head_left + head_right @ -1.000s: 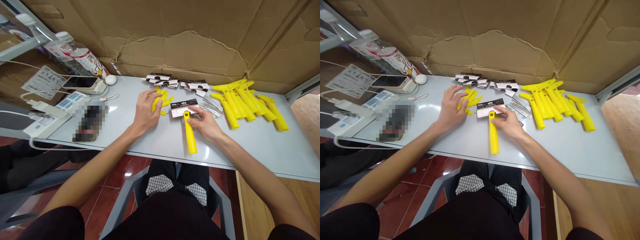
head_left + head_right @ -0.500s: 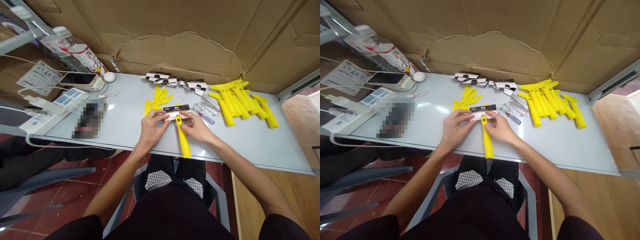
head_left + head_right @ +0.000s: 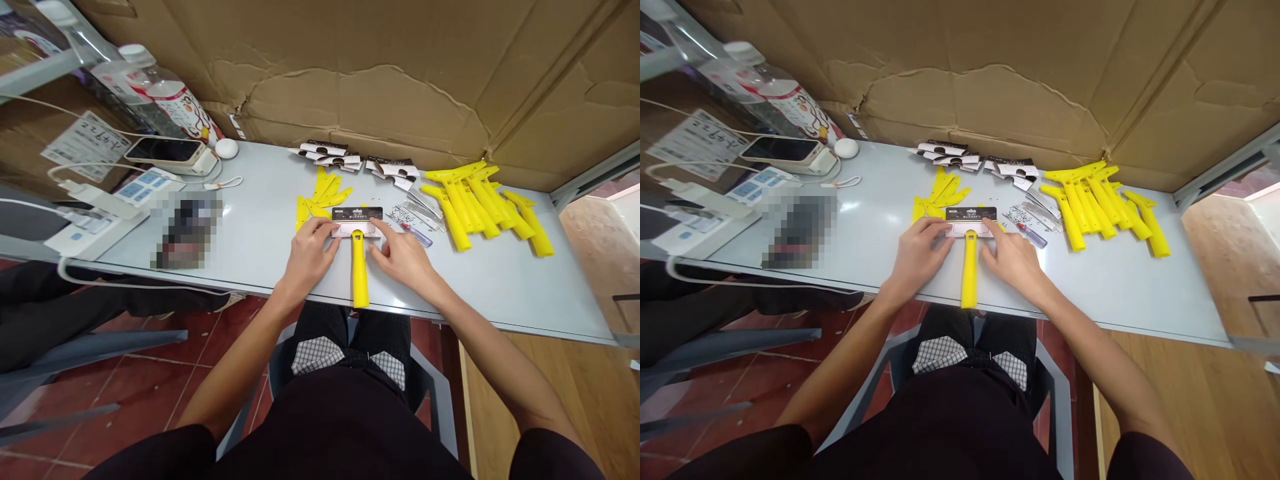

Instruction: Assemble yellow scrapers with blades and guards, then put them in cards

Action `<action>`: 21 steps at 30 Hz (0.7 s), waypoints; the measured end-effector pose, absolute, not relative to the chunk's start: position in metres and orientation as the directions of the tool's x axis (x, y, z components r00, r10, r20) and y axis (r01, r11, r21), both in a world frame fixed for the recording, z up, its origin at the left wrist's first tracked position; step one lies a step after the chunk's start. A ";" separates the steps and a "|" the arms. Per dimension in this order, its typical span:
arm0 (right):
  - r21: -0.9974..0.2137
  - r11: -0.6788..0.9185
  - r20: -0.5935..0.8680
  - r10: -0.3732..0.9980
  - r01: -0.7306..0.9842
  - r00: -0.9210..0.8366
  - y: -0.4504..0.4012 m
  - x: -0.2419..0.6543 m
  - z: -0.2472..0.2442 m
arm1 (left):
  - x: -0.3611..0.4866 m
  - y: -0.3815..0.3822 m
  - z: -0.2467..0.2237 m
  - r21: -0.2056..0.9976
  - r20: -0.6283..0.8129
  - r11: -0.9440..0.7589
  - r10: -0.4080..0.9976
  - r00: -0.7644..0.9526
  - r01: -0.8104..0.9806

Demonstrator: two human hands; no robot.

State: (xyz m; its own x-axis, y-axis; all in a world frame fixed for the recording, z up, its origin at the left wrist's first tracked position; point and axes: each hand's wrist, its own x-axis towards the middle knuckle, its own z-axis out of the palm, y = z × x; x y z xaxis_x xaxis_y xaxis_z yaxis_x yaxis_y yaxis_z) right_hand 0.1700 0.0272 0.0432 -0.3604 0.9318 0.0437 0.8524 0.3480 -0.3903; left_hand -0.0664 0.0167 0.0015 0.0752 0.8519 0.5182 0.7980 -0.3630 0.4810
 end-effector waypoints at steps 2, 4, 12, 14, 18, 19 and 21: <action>-0.265 0.345 0.110 0.938 0.900 -0.328 0.011 0.177 0.039 | -0.067 0.004 0.001 0.445 0.528 -0.346 0.846 0.070 0.826; -0.153 0.405 0.202 0.906 0.901 -0.373 -0.008 0.185 0.030 | -0.067 -0.011 -0.002 0.434 0.523 -0.335 0.849 0.069 0.836; -0.013 0.447 0.109 0.890 0.894 -0.443 -0.037 0.192 0.008 | -0.052 -0.053 -0.006 0.200 0.280 -0.322 0.924 0.261 0.925; -0.010 0.440 0.105 0.894 0.898 -0.436 -0.037 0.190 0.008 | -0.049 -0.056 -0.004 0.176 0.242 -0.304 0.935 0.259 0.936; -0.026 0.433 0.120 0.896 0.901 -0.427 -0.036 0.189 0.008 | -0.041 -0.055 0.003 0.189 0.178 -0.261 0.957 0.228 0.947; -0.030 0.435 0.121 0.895 0.900 -0.428 -0.036 0.190 0.008 | -0.037 -0.054 0.006 0.194 0.165 -0.239 0.964 0.209 0.951; -0.033 0.440 0.123 0.893 0.898 -0.433 -0.036 0.190 0.006 | -0.029 -0.050 0.011 0.198 0.149 -0.189 0.976 0.161 0.962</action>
State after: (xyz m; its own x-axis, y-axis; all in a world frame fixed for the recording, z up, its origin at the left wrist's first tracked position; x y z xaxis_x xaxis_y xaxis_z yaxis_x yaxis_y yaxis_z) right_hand 0.1901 -0.0359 0.0061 -0.4328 0.8930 0.1230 0.8976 0.4396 -0.0333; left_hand -0.0290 -0.0504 0.0106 0.1610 0.9757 0.1486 0.9619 -0.1888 0.1977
